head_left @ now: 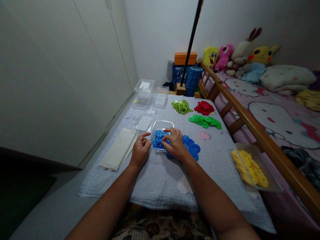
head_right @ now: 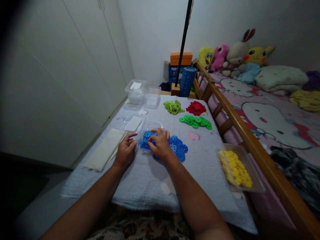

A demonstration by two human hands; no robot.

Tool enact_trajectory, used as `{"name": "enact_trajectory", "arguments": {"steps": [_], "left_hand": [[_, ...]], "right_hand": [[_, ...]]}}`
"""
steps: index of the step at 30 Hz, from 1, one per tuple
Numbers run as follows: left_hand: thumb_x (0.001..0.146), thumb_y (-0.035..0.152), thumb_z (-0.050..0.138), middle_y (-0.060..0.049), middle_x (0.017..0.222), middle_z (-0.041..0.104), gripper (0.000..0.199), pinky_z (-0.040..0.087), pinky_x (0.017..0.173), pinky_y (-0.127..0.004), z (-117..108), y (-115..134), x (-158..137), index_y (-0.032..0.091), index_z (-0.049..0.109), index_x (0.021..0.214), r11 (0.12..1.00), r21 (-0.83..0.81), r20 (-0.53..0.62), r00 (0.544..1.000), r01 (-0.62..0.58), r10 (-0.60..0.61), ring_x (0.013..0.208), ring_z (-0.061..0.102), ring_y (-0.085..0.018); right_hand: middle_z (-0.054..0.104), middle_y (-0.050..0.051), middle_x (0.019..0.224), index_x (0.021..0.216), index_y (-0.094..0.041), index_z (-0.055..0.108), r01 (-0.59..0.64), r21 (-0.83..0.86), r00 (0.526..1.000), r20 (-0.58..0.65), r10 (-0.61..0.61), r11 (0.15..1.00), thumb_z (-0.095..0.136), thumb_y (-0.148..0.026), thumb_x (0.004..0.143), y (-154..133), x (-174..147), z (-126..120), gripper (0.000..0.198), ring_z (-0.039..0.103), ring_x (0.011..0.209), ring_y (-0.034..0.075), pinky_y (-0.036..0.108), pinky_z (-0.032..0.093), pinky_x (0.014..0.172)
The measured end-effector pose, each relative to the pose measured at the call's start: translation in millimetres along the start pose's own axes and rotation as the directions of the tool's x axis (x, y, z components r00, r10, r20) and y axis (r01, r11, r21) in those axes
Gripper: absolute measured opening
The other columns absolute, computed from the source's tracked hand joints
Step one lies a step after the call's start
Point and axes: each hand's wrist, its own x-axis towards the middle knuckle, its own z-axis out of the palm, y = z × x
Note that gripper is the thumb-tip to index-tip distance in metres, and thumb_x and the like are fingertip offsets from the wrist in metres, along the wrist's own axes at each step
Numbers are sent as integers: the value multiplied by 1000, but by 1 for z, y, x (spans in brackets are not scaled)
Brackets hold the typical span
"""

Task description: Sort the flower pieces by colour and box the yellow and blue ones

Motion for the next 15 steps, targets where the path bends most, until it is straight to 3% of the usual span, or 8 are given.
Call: {"name": "enact_trajectory", "arguments": {"steps": [4, 8, 12, 15], "left_hand": [[83, 32, 60, 9, 59, 34, 37, 27, 52, -22, 0, -1, 0, 18, 60, 118, 1000, -8, 14, 1000, -17, 17, 51, 32, -10], [83, 32, 60, 9, 59, 33, 38, 27, 52, -22, 0, -2, 0, 18, 60, 118, 1000, -6, 13, 1000, -11, 11, 51, 31, -10], [82, 32, 60, 9, 60, 34, 39, 27, 52, -21, -1, -3, 1, 19, 61, 119, 1000, -3, 10, 1000, -9, 9, 51, 32, -10], [84, 33, 59, 9, 60, 35, 38, 29, 52, -21, -1, -4, 1, 18, 61, 119, 1000, -3, 10, 1000, -19, 19, 51, 33, -10]], "right_hand": [[56, 5, 142, 89, -26, 75, -5, -13, 1000, -18, 5, 1000, 65, -25, 85, 2, 0, -1, 11, 32, 141, 31, 55, 18, 117], [53, 6, 143, 99, -27, 74, -58, 0, 991, -121, 58, 998, 62, -26, 87, 13, 3, -12, 17, 35, 138, 29, 52, 24, 116], [58, 9, 133, 100, -25, 74, -177, -8, 961, -219, 171, 984, 57, -25, 88, 38, 5, -32, 20, 43, 129, 29, 49, 30, 111], [62, 9, 121, 98, -25, 73, -277, -48, 943, -208, 261, 960, 57, -26, 88, 56, 3, -43, 19, 48, 120, 29, 46, 35, 105]]}}
